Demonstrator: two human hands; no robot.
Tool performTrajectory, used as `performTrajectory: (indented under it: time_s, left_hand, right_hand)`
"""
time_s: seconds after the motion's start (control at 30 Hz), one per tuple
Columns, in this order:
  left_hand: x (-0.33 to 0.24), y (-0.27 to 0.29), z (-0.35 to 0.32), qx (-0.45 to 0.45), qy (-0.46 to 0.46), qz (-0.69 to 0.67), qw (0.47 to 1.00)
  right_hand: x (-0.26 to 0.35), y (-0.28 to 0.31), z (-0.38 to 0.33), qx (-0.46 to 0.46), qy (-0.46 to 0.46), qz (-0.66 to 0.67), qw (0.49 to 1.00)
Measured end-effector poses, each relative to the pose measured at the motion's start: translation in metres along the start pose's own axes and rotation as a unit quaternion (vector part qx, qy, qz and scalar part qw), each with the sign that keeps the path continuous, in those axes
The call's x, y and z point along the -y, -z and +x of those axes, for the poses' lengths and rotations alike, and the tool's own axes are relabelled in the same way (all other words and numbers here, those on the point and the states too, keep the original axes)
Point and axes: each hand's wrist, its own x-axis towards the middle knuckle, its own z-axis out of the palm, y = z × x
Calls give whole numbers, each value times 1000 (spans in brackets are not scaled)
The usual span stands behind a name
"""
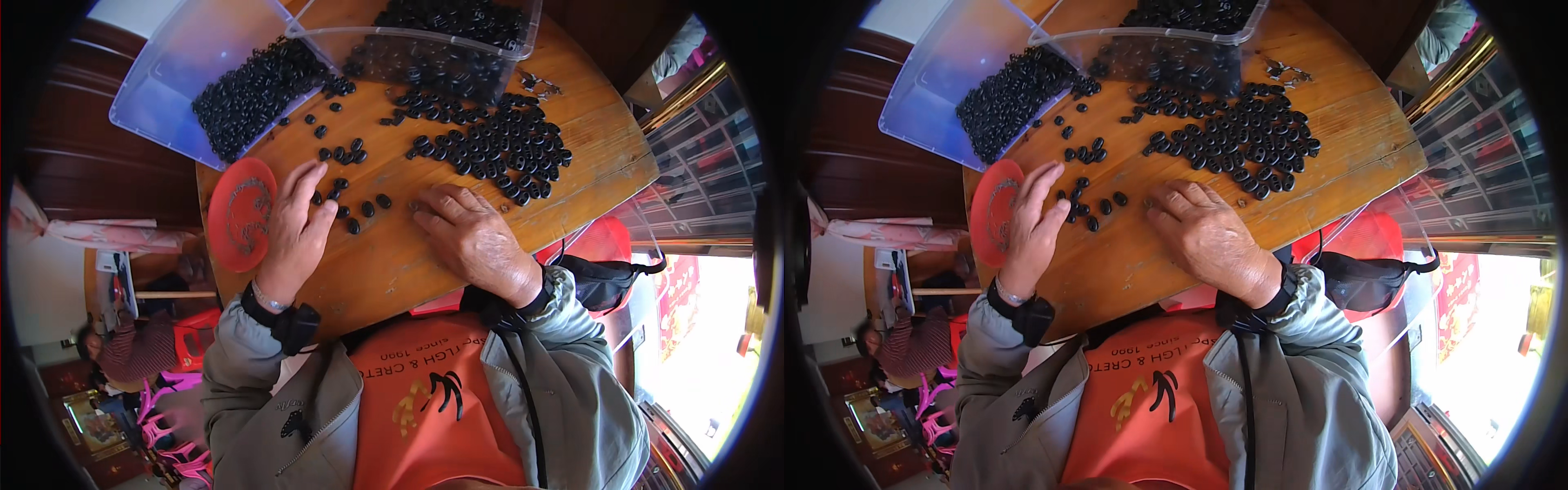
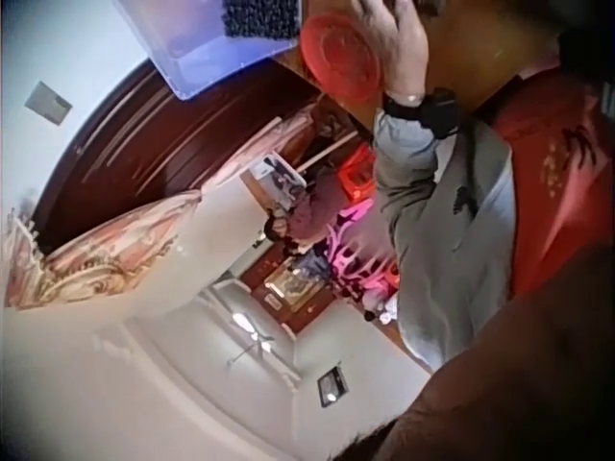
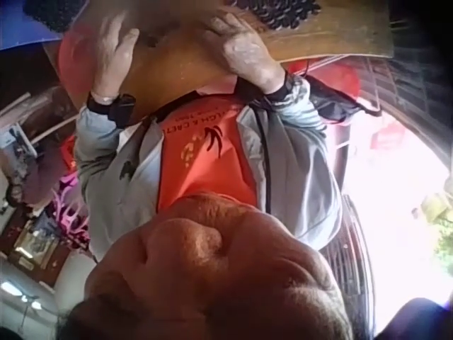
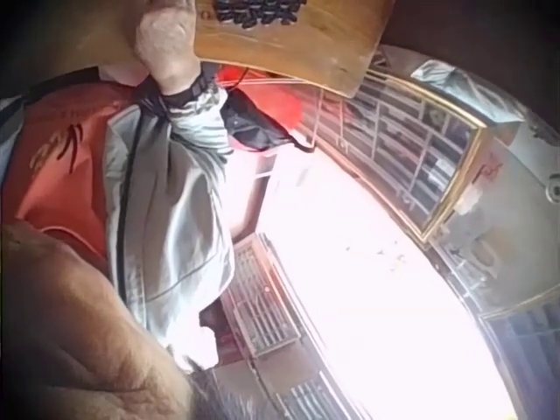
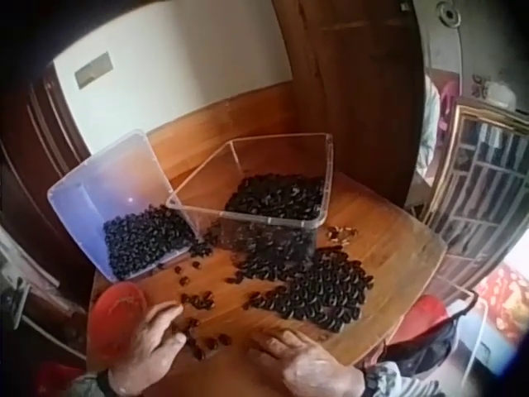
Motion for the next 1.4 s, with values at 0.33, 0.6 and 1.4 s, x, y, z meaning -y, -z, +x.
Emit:
performTrajectory:
  time_s: [0.33, 0.6, 1.4]
  left_hand:
    - [11, -52, 112, 2, -125, 235, 964]
    - [1, -66, 132, 96, -141, 387, 906]
    - [21, -53, 118, 78, -231, 260, 934]
  right_hand:
    - [-2, 4, -1, 2, -7, 22, 1000]
    - [-4, 2, -2, 6, -3, 23, 1000]
    - [-4, 1, -5, 7, 1, 21, 1000]
